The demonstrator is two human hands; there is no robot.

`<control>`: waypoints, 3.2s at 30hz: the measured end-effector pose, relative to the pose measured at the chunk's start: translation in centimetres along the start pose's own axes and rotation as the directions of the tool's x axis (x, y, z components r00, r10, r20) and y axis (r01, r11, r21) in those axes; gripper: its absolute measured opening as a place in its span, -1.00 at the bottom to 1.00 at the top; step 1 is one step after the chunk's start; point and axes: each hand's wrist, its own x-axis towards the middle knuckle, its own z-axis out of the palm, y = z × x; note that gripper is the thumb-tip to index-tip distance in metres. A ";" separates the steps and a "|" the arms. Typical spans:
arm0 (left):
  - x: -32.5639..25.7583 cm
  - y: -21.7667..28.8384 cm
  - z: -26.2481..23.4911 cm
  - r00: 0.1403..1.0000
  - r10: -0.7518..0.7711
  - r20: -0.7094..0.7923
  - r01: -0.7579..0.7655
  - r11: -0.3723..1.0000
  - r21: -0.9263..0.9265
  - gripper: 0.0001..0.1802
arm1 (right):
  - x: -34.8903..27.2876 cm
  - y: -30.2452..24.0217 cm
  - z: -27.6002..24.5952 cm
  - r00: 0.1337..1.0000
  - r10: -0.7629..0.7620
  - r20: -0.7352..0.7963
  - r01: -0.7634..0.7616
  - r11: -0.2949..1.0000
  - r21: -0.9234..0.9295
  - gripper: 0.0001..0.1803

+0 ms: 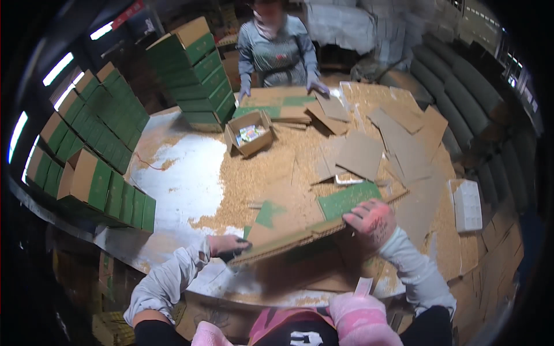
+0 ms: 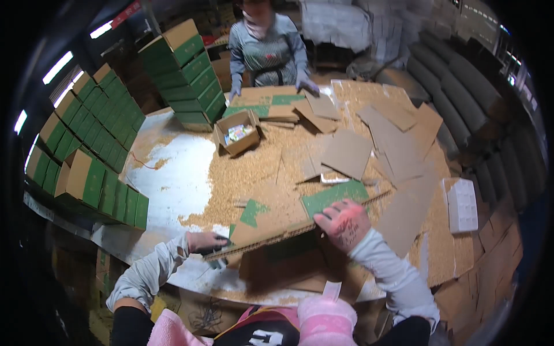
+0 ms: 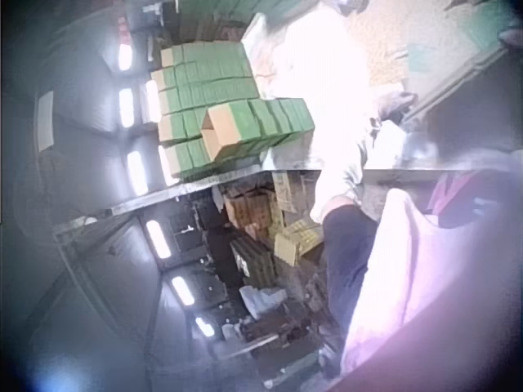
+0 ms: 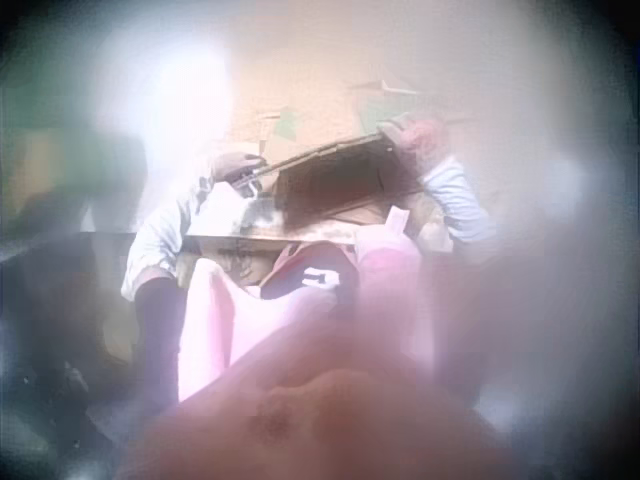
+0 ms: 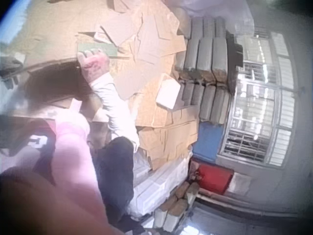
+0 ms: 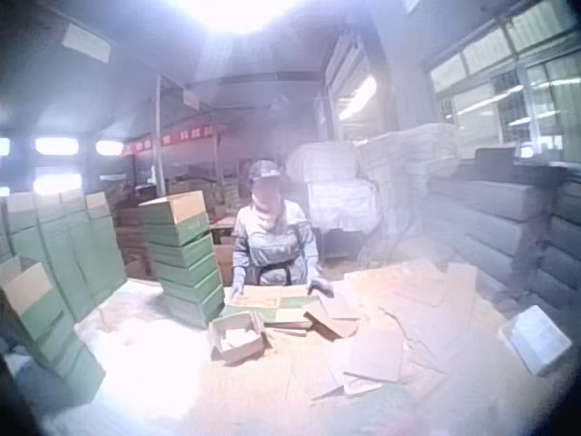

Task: The person folds cardboard sheets into boxes, inserts small packets, styrofoam trays filled with sawdust, and cardboard dividers into them, covers the boxes with cardboard lids, and stacks them onto a pile by hand.

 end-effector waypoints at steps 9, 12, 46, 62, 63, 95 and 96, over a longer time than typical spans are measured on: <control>0.8 10.9 -1.7 0.654 0.756 -0.002 -0.744 0.644 0.178 -0.53 | -1.3 -1.6 1.5 0.996 0.087 -0.026 -0.090 0.984 -0.153 -0.69; -1.8 14.0 -4.2 0.850 0.476 -0.227 -0.315 0.804 0.505 -0.54 | -5.2 -3.8 1.1 0.990 0.069 -0.125 -0.082 0.991 -0.102 -0.73; 5.8 12.7 3.5 0.859 0.435 -0.270 -0.504 0.628 -0.592 0.16 | -11.8 3.3 7.2 0.478 0.830 0.287 -0.439 -0.058 0.897 -0.40; 10.1 9.4 4.6 0.475 0.386 -0.791 -0.453 0.878 0.156 -0.55 | -32.0 4.2 3.9 -0.304 0.795 -0.524 -0.852 0.019 0.523 -0.41; 10.0 8.5 4.5 0.534 0.308 -0.788 -0.515 0.857 -0.014 -0.52 | -40.8 4.9 4.3 -0.345 0.628 -0.697 -0.934 -0.299 0.193 -0.39; 9.4 12.8 7.0 0.476 0.481 -0.736 -0.627 0.772 0.100 -0.48 | -10.8 -1.3 4.1 0.429 0.595 0.680 0.011 -0.756 0.655 -0.54; 9.7 12.0 6.0 0.479 0.472 -0.741 -0.608 0.787 0.109 -0.48 | -9.3 -1.9 1.8 0.332 0.579 0.744 -0.150 -0.747 0.648 -0.54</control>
